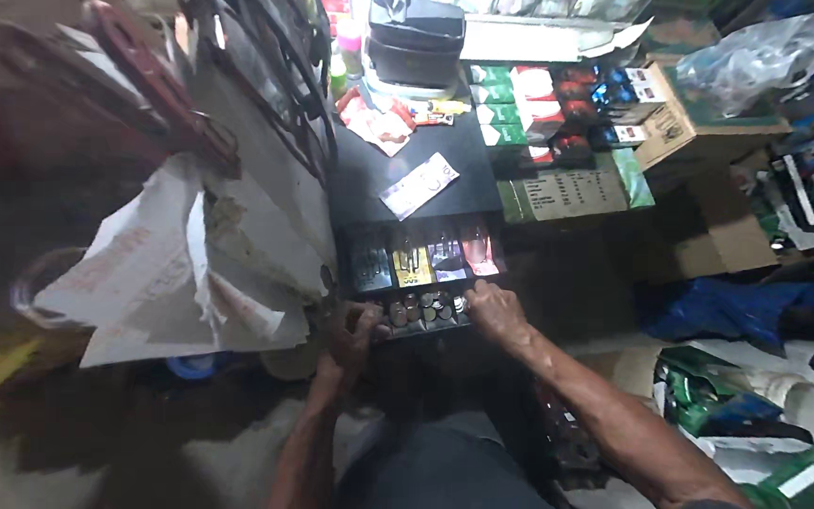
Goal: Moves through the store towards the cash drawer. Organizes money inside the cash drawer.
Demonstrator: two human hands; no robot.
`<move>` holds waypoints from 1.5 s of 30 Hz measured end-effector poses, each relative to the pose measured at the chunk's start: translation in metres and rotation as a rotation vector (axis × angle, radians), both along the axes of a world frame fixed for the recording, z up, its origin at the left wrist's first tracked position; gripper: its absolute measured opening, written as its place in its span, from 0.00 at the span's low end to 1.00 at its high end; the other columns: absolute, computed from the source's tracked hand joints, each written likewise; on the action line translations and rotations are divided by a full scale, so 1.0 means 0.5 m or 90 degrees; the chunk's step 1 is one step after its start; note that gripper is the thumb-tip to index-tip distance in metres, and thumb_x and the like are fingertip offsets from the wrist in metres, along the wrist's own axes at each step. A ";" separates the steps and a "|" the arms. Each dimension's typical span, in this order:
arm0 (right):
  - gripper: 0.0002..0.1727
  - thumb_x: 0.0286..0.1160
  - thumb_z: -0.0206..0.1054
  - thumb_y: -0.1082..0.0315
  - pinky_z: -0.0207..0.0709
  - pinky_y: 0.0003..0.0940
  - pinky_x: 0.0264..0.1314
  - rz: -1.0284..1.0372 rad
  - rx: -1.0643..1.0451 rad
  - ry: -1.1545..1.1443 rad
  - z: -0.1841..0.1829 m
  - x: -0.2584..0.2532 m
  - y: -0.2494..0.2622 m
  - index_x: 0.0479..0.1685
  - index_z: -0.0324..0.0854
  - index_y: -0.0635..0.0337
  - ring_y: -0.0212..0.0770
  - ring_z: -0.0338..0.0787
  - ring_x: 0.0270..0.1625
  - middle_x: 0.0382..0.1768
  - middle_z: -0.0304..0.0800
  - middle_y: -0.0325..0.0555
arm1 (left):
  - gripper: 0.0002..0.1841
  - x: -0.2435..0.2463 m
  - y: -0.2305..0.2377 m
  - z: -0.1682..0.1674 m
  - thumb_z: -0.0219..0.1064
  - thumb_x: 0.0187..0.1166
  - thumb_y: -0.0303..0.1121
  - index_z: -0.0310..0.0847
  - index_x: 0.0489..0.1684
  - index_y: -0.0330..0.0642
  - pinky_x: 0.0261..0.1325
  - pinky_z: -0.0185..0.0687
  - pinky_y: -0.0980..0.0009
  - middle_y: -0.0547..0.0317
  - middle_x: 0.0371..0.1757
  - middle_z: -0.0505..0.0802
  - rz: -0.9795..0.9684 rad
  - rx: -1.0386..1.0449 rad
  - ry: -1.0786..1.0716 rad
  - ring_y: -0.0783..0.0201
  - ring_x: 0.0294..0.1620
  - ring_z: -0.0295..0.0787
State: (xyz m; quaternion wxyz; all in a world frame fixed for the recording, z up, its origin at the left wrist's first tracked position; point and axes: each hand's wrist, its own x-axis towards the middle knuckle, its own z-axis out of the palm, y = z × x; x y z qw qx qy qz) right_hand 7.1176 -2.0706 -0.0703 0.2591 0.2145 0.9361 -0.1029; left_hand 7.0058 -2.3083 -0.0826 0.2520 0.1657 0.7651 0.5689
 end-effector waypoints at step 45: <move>0.11 0.82 0.59 0.74 0.81 0.58 0.44 0.295 -0.016 0.139 -0.041 0.023 0.089 0.46 0.87 0.71 0.65 0.92 0.47 0.44 0.91 0.65 | 0.11 0.095 0.049 -0.043 0.70 0.80 0.37 0.91 0.43 0.37 0.50 0.84 0.81 0.61 0.40 0.94 -0.018 -0.035 0.154 0.79 0.41 0.88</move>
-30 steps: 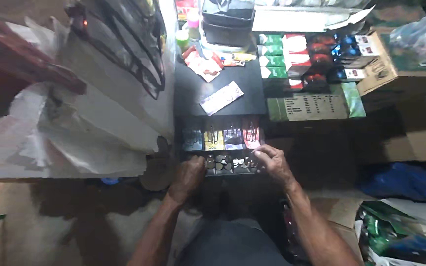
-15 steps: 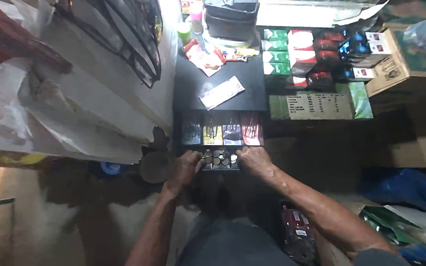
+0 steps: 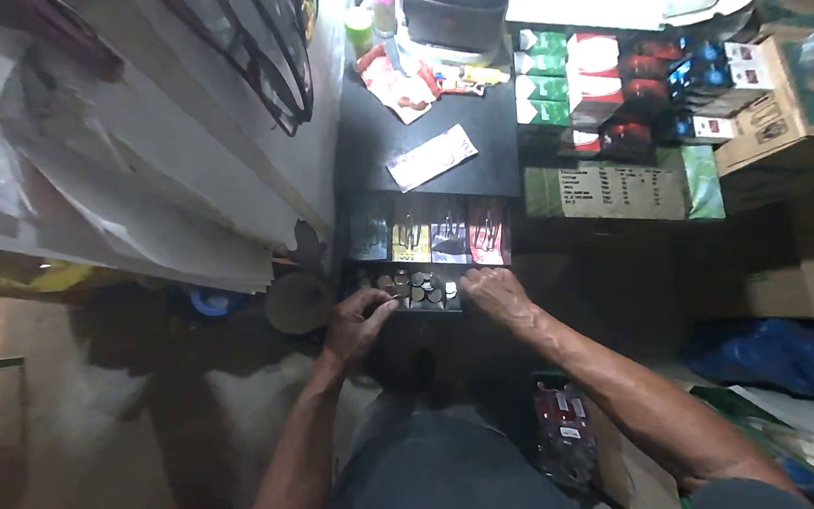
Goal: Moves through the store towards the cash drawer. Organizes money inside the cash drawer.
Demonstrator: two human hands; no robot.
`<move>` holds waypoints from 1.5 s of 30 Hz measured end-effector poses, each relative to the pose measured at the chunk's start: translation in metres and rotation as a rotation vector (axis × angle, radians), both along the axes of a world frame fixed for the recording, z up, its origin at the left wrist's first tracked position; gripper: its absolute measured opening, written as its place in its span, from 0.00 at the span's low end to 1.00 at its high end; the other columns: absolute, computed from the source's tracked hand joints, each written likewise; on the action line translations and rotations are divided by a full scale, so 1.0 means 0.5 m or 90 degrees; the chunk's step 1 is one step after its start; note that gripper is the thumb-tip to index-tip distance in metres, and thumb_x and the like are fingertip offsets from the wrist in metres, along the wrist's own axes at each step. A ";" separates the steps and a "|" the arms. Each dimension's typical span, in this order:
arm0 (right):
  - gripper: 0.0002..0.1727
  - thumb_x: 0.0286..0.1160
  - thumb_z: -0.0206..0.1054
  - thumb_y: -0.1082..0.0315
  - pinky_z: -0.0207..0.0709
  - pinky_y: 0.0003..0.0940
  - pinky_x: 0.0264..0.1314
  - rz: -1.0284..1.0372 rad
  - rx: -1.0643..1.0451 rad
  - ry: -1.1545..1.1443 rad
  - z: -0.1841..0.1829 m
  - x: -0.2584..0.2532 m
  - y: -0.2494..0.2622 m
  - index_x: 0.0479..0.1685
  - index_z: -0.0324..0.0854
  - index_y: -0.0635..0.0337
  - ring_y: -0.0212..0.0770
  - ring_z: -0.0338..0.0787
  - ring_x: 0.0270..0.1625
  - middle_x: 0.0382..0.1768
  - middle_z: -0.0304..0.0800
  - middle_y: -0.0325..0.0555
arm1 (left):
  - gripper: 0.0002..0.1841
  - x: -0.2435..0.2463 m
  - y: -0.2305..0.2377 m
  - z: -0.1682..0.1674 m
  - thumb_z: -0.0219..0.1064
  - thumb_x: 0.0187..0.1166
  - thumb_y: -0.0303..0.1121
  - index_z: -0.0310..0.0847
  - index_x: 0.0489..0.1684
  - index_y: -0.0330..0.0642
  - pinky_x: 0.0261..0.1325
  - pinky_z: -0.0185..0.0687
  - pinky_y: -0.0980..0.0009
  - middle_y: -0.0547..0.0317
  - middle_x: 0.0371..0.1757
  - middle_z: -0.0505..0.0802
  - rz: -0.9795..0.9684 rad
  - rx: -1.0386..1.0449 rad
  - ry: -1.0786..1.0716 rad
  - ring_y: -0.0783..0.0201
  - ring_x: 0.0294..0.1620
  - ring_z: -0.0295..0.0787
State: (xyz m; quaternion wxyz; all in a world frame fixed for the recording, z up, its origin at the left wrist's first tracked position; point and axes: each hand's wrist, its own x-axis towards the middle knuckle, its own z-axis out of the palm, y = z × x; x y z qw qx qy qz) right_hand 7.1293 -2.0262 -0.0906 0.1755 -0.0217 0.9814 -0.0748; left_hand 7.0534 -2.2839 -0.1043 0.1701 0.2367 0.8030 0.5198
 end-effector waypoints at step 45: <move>0.13 0.80 0.57 0.85 0.93 0.45 0.55 -0.792 -1.072 0.376 -0.010 -0.010 -0.174 0.59 0.77 0.71 0.53 0.98 0.48 0.48 0.96 0.61 | 0.09 0.015 -0.029 -0.026 0.70 0.80 0.35 0.89 0.44 0.37 0.45 0.84 0.82 0.64 0.38 0.93 0.024 0.034 -0.075 0.81 0.38 0.87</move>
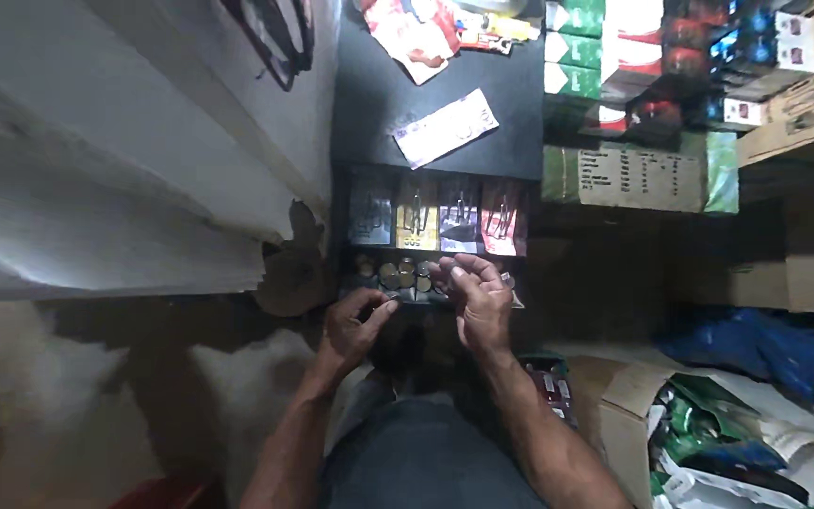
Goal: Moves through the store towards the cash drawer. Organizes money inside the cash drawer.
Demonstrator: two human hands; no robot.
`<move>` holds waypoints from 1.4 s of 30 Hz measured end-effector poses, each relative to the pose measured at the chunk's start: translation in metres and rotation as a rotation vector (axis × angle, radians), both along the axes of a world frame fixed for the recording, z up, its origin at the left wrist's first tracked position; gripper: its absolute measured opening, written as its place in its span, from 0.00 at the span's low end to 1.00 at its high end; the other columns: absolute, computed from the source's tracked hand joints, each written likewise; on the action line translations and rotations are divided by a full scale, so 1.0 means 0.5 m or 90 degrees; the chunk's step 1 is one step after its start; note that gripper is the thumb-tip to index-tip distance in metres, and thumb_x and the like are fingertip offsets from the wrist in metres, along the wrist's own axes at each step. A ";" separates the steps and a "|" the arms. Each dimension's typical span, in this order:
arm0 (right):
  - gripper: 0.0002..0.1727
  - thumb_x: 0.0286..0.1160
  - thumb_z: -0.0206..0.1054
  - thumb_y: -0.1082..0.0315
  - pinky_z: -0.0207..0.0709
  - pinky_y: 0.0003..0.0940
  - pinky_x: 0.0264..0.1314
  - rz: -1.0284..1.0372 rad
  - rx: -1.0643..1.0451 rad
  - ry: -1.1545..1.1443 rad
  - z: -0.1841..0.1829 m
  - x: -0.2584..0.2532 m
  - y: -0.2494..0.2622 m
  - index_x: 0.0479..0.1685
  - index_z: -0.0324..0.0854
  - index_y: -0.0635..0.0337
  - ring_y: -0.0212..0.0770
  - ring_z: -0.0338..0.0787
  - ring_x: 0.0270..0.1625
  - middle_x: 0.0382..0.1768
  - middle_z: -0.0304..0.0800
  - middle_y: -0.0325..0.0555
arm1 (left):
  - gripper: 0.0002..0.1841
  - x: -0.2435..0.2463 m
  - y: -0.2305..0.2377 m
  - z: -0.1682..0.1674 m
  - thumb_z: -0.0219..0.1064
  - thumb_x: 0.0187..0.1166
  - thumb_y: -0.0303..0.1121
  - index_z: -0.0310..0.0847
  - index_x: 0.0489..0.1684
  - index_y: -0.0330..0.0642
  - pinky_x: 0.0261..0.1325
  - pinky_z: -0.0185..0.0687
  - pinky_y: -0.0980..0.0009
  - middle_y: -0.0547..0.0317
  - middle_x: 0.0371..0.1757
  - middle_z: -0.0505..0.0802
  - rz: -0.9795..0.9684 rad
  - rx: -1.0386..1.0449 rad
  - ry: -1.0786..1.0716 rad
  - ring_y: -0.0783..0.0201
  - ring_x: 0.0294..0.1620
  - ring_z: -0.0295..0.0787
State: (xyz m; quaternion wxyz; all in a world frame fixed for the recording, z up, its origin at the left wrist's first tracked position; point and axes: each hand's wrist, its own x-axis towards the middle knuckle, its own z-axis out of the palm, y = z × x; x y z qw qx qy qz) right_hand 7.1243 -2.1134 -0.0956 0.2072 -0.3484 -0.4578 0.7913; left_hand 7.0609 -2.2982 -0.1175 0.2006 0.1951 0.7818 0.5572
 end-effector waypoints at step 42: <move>0.10 0.92 0.44 0.74 0.90 0.48 0.60 -0.025 -0.161 0.049 0.008 -0.016 -0.022 0.59 0.70 0.61 0.56 0.96 0.55 0.54 0.93 0.60 | 0.10 0.017 0.122 0.018 0.72 0.80 0.37 0.87 0.44 0.40 0.38 0.86 0.77 0.62 0.35 0.92 -0.003 -0.053 0.085 0.75 0.31 0.87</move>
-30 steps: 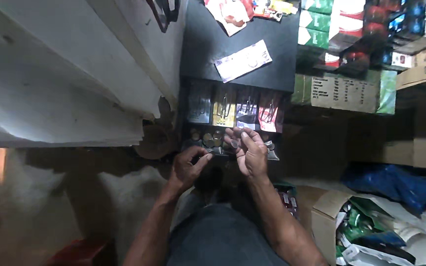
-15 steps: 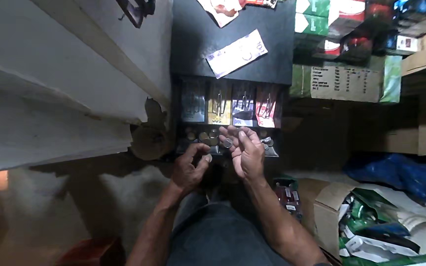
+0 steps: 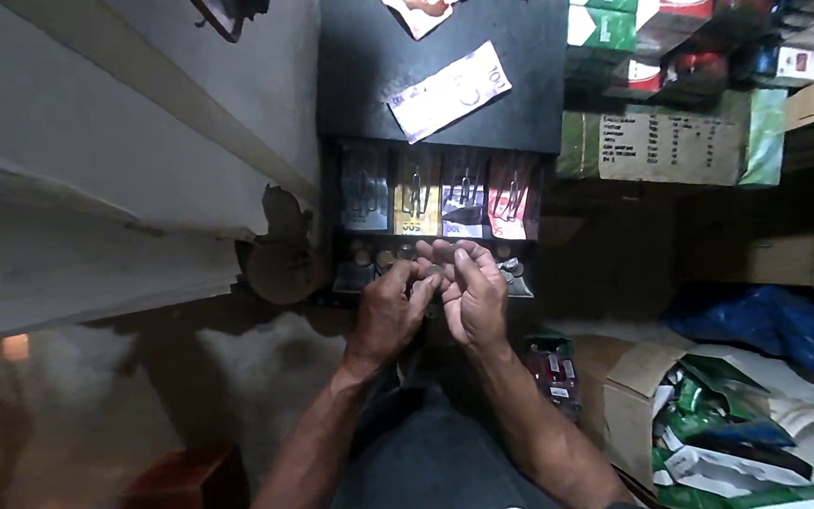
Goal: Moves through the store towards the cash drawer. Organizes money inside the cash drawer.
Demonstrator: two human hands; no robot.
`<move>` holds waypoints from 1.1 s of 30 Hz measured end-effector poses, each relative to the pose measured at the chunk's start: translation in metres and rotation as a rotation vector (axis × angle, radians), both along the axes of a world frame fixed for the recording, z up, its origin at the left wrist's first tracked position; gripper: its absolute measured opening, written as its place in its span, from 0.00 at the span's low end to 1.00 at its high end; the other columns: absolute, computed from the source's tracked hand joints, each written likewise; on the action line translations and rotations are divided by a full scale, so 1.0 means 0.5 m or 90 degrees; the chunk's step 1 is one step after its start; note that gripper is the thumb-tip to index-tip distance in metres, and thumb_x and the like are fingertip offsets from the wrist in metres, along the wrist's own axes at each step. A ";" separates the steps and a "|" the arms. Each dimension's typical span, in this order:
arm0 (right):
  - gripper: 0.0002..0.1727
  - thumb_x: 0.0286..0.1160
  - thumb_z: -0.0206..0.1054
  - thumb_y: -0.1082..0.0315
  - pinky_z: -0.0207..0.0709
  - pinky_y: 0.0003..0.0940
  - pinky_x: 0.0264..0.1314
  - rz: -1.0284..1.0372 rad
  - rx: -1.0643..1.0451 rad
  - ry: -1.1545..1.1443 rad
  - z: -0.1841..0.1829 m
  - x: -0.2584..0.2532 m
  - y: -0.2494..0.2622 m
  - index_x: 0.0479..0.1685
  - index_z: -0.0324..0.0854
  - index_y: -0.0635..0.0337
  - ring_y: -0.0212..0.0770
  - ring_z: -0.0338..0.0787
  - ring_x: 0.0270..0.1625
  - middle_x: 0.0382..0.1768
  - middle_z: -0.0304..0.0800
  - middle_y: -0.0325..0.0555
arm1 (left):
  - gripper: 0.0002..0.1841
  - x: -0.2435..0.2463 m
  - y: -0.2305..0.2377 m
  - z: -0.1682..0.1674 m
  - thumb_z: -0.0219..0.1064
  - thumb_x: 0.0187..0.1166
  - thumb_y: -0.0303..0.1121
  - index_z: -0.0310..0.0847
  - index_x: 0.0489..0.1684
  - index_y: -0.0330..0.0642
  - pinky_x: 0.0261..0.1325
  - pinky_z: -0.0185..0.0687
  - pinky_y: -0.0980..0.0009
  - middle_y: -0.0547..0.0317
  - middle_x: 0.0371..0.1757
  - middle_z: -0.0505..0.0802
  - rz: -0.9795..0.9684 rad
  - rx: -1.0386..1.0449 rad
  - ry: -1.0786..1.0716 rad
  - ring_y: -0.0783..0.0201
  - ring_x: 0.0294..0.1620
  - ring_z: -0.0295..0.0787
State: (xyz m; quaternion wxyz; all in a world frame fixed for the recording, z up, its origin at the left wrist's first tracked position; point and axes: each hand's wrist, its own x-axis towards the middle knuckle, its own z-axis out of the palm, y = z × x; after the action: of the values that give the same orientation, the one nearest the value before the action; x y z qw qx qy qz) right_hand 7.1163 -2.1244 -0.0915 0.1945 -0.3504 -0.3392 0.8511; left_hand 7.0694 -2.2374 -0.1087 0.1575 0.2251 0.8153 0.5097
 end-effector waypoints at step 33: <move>0.08 0.79 0.63 0.77 0.84 0.20 0.29 0.466 0.229 0.001 0.023 0.128 0.122 0.45 0.89 0.67 0.25 0.89 0.26 0.30 0.95 0.37 | 0.09 0.016 -0.045 0.013 0.64 0.86 0.31 0.89 0.42 0.36 0.46 0.87 0.74 0.48 0.37 0.94 -0.241 0.079 0.293 0.62 0.40 0.92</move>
State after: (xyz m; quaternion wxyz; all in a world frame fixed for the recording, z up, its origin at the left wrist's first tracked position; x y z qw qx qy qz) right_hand 7.1804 -2.0635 -0.0801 -0.0630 -0.1665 -0.5849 0.7914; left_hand 7.0775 -2.2597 -0.1023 0.0470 0.4919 0.7403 0.4558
